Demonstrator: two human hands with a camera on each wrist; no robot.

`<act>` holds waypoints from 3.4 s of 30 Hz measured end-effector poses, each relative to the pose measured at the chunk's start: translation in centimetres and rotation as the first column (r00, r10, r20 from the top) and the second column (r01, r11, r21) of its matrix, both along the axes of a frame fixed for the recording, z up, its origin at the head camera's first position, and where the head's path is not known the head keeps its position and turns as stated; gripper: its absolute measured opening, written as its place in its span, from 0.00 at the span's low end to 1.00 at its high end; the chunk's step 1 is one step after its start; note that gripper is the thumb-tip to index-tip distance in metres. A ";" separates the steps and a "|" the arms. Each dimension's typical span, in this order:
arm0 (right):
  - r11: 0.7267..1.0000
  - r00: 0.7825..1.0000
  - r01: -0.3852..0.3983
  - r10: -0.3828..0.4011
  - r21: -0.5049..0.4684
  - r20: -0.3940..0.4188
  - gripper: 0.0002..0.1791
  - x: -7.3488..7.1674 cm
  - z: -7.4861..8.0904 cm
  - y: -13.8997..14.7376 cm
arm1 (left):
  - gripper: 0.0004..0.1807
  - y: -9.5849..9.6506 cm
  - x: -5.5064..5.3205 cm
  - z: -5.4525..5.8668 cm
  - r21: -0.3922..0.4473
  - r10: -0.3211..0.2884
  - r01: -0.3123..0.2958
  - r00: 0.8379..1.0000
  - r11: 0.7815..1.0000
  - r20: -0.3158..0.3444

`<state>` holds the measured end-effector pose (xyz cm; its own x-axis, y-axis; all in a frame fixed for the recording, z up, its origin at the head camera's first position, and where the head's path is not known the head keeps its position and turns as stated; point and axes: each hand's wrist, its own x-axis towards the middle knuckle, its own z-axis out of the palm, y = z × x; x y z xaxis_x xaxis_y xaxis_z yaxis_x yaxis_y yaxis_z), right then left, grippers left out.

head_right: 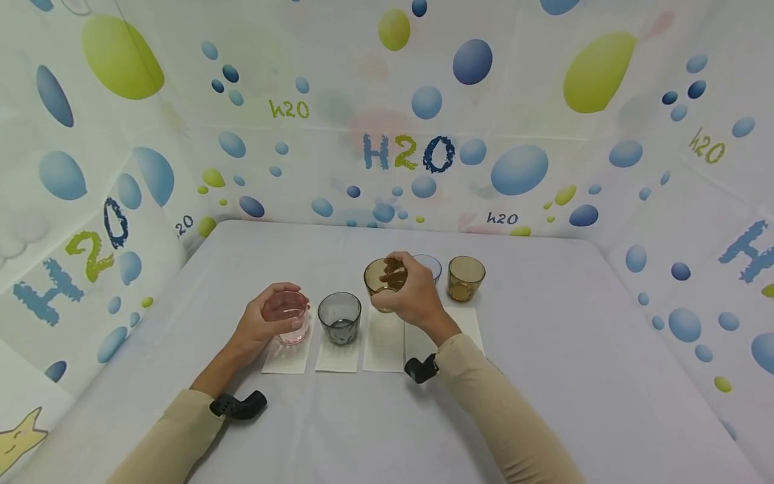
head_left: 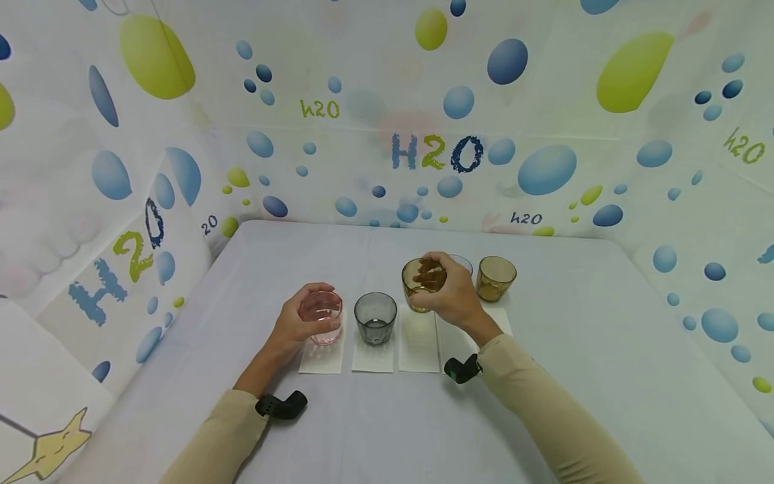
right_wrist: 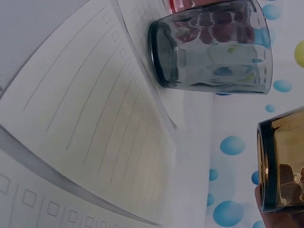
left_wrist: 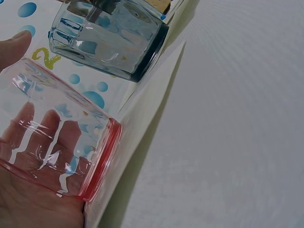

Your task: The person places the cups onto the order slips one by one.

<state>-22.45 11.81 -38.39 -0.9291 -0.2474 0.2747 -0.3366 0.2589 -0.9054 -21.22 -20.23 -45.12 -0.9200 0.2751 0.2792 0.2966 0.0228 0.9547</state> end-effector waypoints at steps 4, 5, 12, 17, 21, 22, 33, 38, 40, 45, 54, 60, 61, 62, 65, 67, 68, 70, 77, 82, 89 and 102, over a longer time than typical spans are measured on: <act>0.998 0.999 0.036 -0.035 0.045 -0.003 0.37 0.2 -0.2 0.1 | 0.33 0.0 -0.1 0.0 -0.002 -0.002 0.002 1.000 1.000 -0.005; 0.998 0.999 0.044 -0.044 0.054 -0.004 0.37 0.3 -0.3 0.1 | 0.33 0.0 -0.1 -0.1 -0.001 -0.004 0.004 1.000 1.000 -0.005; 1.000 1.000 0.008 -0.008 0.016 0.008 0.37 0.3 -1.1 -0.2 | 0.33 -0.1 -0.1 -0.2 0.001 -0.002 0.002 1.000 1.000 -0.009; 1.000 1.000 0.011 -0.011 0.023 0.005 0.36 0.3 -1.4 -0.2 | 0.33 -0.1 -0.2 -0.2 -0.007 -0.001 0.001 1.000 1.000 -0.003; 1.000 1.000 0.004 -0.005 0.023 0.015 0.36 0.3 -1.7 -0.3 | 0.33 -0.1 -0.2 -0.2 -0.006 -0.003 0.003 1.000 1.000 -0.006; 1.000 1.000 0.005 -0.006 0.028 0.018 0.37 0.4 -1.8 -0.3 | 0.33 -0.1 -0.2 -0.2 -0.004 -0.004 0.004 1.000 1.000 -0.006; 0.997 0.999 0.003 -0.005 0.072 0.033 0.36 0.8 -2.3 -0.4 | 0.34 -0.1 -0.1 -0.1 -0.007 -0.007 0.007 1.000 1.000 -0.004; 0.997 0.999 -0.003 -0.001 0.076 0.052 0.35 0.8 -2.5 -0.3 | 0.34 -0.1 -0.1 0.0 -0.013 -0.005 0.005 1.000 1.000 -0.007; 0.997 0.998 -0.005 0.000 0.083 0.057 0.34 0.8 -2.7 -0.3 | 0.34 -0.1 -0.1 0.0 -0.012 -0.007 0.007 1.000 1.000 -0.007; 0.997 0.996 -0.024 0.018 0.078 0.082 0.34 0.9 -3.1 -0.2 | 0.34 -0.1 0.0 -0.1 -0.010 -0.011 0.011 1.000 1.000 -0.006; 0.996 0.990 -0.069 0.060 0.064 0.129 0.37 1.3 -3.6 -0.1 | 0.34 -0.1 0.0 -0.1 -0.013 -0.003 0.003 1.000 1.000 -0.004; 0.995 0.990 -0.061 0.050 0.084 0.132 0.36 1.6 -3.5 0.0 | 0.34 -0.1 0.0 -0.1 -0.016 0.001 -0.001 1.000 1.000 -0.006; 0.994 0.990 -0.063 0.051 0.085 0.133 0.36 1.6 -3.5 0.0 | 0.33 -0.1 0.0 -0.1 -0.017 0.002 -0.002 1.000 1.000 -0.007; 0.994 0.990 -0.064 0.052 0.086 0.134 0.36 1.6 -3.5 0.0 | 0.33 -0.1 0.0 -0.1 -0.018 0.003 -0.004 1.000 1.000 -0.008; 0.993 0.989 -0.067 0.054 0.093 0.137 0.35 1.6 -3.5 0.0 | 0.33 -0.2 0.0 -0.1 -0.018 0.002 -0.002 1.000 1.000 -0.014; 0.992 0.989 -0.068 0.054 0.103 0.137 0.35 1.5 -3.5 0.0 | 0.33 -0.2 0.0 -0.1 -0.019 0.001 -0.001 1.000 1.000 -0.017; 0.991 0.989 -0.068 0.052 0.113 0.136 0.35 1.5 -3.5 0.0 | 0.33 -0.2 0.0 -0.1 -0.018 -0.001 0.001 1.000 1.000 -0.018; 0.988 0.990 -0.067 0.048 0.138 0.133 0.35 1.4 -3.6 0.1 | 0.33 -0.1 0.0 -0.1 -0.016 -0.002 0.002 1.000 1.000 -0.017; 0.974 0.989 -0.040 0.007 0.222 0.147 0.35 1.1 -4.0 0.6 | 0.33 -0.1 -0.1 0.0 -0.017 -0.001 0.001 1.000 1.000 -0.015; 0.974 0.986 -0.049 0.011 0.221 0.168 0.36 1.1 -3.9 0.6 | 0.33 -0.1 -0.2 0.0 -0.025 0.006 -0.006 1.000 1.000 -0.011; 0.980 0.978 -0.084 0.046 0.182 0.206 0.37 1.2 -4.0 0.4 | 0.32 -0.1 -0.1 0.0 -0.032 0.003 -0.004 1.000 0.999 -0.006; 0.969 0.975 -0.097 0.047 0.228 0.217 0.39 1.1 -3.5 0.5 | 0.32 -0.1 -0.1 0.0 -0.031 0.005 -0.005 1.000 0.999 -0.012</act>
<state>-21.32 12.33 -41.86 -0.9367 -0.3501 0.0025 -0.1727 0.4556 -0.8733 -21.35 -20.28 -45.12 -0.9181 0.2790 0.2816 0.3078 0.0541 0.9499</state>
